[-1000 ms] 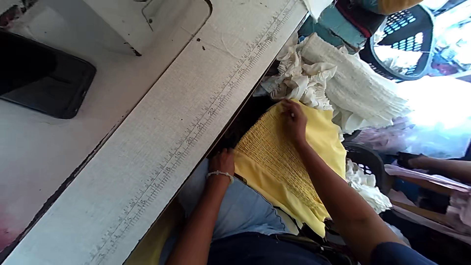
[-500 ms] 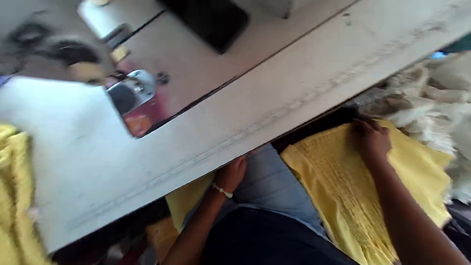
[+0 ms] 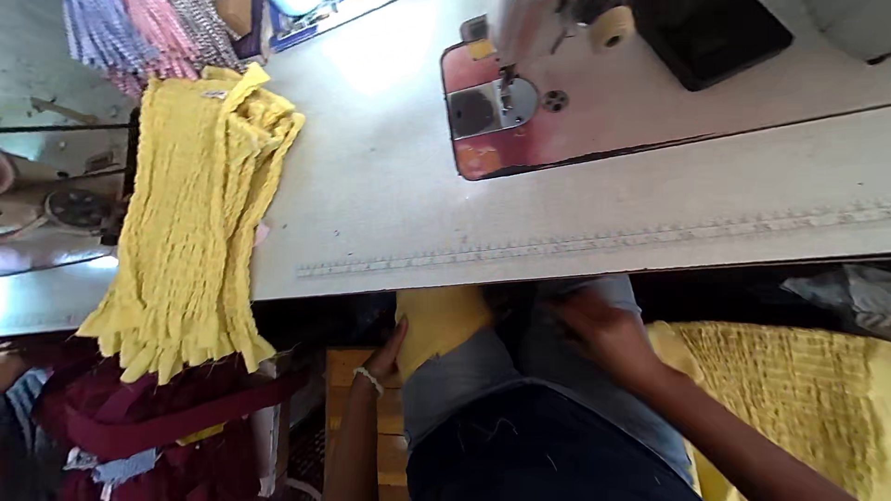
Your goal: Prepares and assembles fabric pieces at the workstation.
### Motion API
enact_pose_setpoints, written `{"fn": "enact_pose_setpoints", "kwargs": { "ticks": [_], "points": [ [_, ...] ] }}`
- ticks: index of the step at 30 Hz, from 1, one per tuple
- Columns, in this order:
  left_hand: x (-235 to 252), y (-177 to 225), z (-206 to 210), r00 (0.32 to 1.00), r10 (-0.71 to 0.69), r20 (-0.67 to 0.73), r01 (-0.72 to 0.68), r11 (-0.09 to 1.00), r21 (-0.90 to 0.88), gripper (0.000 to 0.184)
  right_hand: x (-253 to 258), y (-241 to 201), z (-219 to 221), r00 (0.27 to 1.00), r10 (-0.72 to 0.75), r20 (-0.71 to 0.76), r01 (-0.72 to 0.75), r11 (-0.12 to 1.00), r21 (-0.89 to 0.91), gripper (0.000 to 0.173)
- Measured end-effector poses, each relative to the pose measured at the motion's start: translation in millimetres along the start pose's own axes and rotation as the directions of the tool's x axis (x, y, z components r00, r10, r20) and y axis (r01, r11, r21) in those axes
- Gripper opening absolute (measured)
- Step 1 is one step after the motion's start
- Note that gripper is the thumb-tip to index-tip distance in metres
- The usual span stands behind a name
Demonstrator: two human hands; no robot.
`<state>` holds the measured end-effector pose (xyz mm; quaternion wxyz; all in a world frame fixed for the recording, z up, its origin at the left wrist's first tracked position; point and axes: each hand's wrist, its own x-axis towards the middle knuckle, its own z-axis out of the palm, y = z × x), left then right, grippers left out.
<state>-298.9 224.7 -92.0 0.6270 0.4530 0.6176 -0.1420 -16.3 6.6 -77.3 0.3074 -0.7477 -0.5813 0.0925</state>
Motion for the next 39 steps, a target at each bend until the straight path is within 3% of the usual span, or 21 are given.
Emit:
{"fn": "enact_pose_setpoints", "kwargs": {
  "ticks": [2,5,8,11,13,17,20,24,26,29,31,33,35,37,39],
  "points": [
    [1,6,7,0.997,0.073,-0.018,-0.075,0.993,-0.087,0.059,19,-23,35,0.966,-0.074,0.248,0.072,0.997,0.019,0.04],
    [0,14,11,0.955,0.245,-0.169,-0.275,0.943,-0.187,0.06,42,-41,80,0.852,-0.008,0.524,0.014,1.0,-0.008,0.065],
    [7,20,12,0.854,0.416,-0.313,-0.483,0.857,-0.178,0.063,47,-42,103,0.897,-0.052,0.439,0.071,0.997,-0.027,0.06],
    [11,27,12,0.781,0.458,-0.425,-0.534,0.843,-0.072,0.064,47,-40,107,0.944,-0.149,0.296,0.161,0.987,-0.018,0.048],
    [1,32,12,0.766,0.485,-0.422,-0.556,0.829,-0.058,0.073,50,-44,101,0.951,-0.206,0.232,0.216,0.976,-0.018,0.043],
    [-44,16,-12,0.756,0.513,-0.407,-0.596,0.797,-0.101,0.082,40,-72,76,0.903,-0.392,0.174,0.394,0.919,0.022,0.034],
    [-60,-22,-32,0.773,0.497,-0.394,-0.553,0.833,-0.033,0.085,34,-84,74,0.851,-0.487,0.195,0.487,0.872,0.052,0.027],
    [-67,-78,-41,0.943,0.299,-0.147,-0.305,0.952,-0.024,0.072,45,-87,68,0.812,-0.42,0.406,0.396,0.906,0.146,0.039],
    [-71,-101,-41,0.964,0.25,-0.085,-0.26,0.956,-0.138,0.063,53,-94,56,0.759,-0.408,0.507,0.339,0.913,0.228,0.047],
    [-79,-116,-37,0.95,0.233,-0.208,-0.29,0.904,-0.313,0.048,61,-117,50,0.747,-0.524,0.408,0.401,0.846,0.351,0.034],
    [-89,-111,-38,0.919,0.24,-0.313,-0.347,0.87,-0.351,0.034,64,-142,57,0.701,-0.614,0.362,0.461,0.778,0.427,0.024],
    [-100,-102,-40,0.877,0.281,-0.389,-0.428,0.824,-0.371,0.027,65,-167,71,0.646,-0.68,0.347,0.517,0.724,0.457,0.03],
    [-109,-94,-39,0.843,0.316,-0.435,-0.495,0.771,-0.401,0.026,61,-187,88,0.621,-0.712,0.329,0.598,0.701,0.388,0.039],
    [-116,-88,-37,0.82,0.343,-0.458,-0.54,0.731,-0.417,0.026,56,-196,103,0.636,-0.732,0.244,0.687,0.682,0.251,0.025],
    [-121,-91,-34,0.819,0.36,-0.446,-0.545,0.73,-0.412,0.027,52,-200,107,0.637,-0.744,0.201,0.71,0.668,0.223,0.014]
  ]
}}
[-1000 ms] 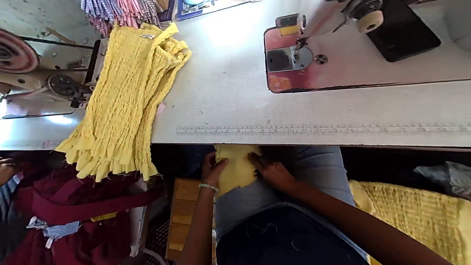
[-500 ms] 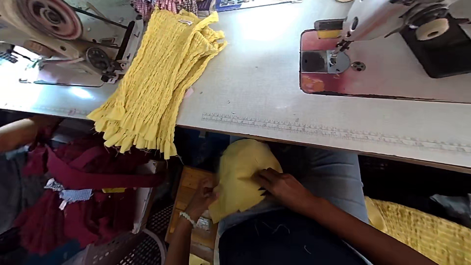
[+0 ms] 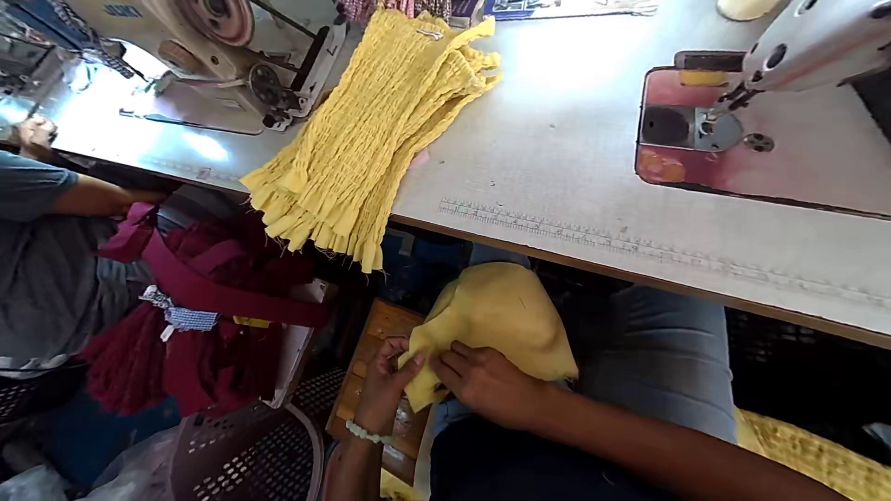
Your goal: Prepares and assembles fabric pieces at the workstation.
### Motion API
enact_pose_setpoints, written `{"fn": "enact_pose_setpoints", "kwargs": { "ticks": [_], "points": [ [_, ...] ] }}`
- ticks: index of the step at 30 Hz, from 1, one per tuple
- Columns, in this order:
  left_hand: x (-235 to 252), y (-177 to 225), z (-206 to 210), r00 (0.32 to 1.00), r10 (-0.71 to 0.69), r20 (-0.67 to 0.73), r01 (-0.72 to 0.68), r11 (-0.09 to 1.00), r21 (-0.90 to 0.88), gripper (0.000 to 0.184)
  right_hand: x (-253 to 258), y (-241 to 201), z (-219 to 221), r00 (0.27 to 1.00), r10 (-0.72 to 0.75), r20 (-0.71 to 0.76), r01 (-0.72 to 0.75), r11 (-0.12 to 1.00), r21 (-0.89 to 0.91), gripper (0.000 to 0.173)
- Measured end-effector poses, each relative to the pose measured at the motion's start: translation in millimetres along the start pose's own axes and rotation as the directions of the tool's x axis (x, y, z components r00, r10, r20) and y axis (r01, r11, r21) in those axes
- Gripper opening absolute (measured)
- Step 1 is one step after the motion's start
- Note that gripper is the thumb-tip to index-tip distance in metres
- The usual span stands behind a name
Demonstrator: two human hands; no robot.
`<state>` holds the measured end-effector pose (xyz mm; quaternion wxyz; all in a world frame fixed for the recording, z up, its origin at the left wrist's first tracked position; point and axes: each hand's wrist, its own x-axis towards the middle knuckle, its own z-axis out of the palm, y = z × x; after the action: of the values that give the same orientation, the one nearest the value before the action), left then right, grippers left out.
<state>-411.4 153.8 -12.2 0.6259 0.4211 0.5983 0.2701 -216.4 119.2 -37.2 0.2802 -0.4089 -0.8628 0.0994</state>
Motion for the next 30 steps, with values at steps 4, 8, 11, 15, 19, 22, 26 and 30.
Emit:
{"fn": "enact_pose_setpoints", "kwargs": {
  "ticks": [4,8,11,15,19,22,26,30],
  "points": [
    [-25,-17,-10,0.988,-0.106,0.115,0.096,0.992,0.086,0.028,-9,-9,-7,0.992,0.033,0.123,-0.068,0.954,0.292,0.013],
    [-22,-48,-16,0.972,-0.209,0.112,0.208,0.978,0.017,0.019,-11,-4,-2,0.921,0.202,0.332,-0.335,0.847,0.413,0.01],
    [-14,-51,-21,0.969,-0.215,0.122,0.221,0.975,-0.035,0.022,0,8,-7,0.777,0.346,0.526,-0.607,0.633,0.481,0.028],
    [-11,-44,-28,0.952,-0.239,0.192,0.23,0.971,0.069,0.028,-1,21,-12,0.707,0.384,0.594,-0.707,0.404,0.58,0.025],
    [-8,-45,-27,0.976,-0.188,0.106,0.128,0.899,0.419,0.034,-1,26,-22,0.643,0.449,0.621,-0.759,0.266,0.594,0.02],
    [3,-37,-13,0.925,0.38,-0.027,-0.282,0.731,0.622,0.02,-5,35,-43,0.633,0.543,0.552,-0.724,0.164,0.67,0.018],
    [36,52,14,0.495,0.863,0.106,-0.685,0.313,0.658,0.02,-17,40,-72,0.597,0.665,0.448,-0.654,0.081,0.752,0.011],
    [88,156,20,0.393,0.905,0.162,-0.624,0.132,0.771,0.028,-35,39,-89,0.6,0.754,0.266,-0.553,0.151,0.819,0.009]
  ]
}}
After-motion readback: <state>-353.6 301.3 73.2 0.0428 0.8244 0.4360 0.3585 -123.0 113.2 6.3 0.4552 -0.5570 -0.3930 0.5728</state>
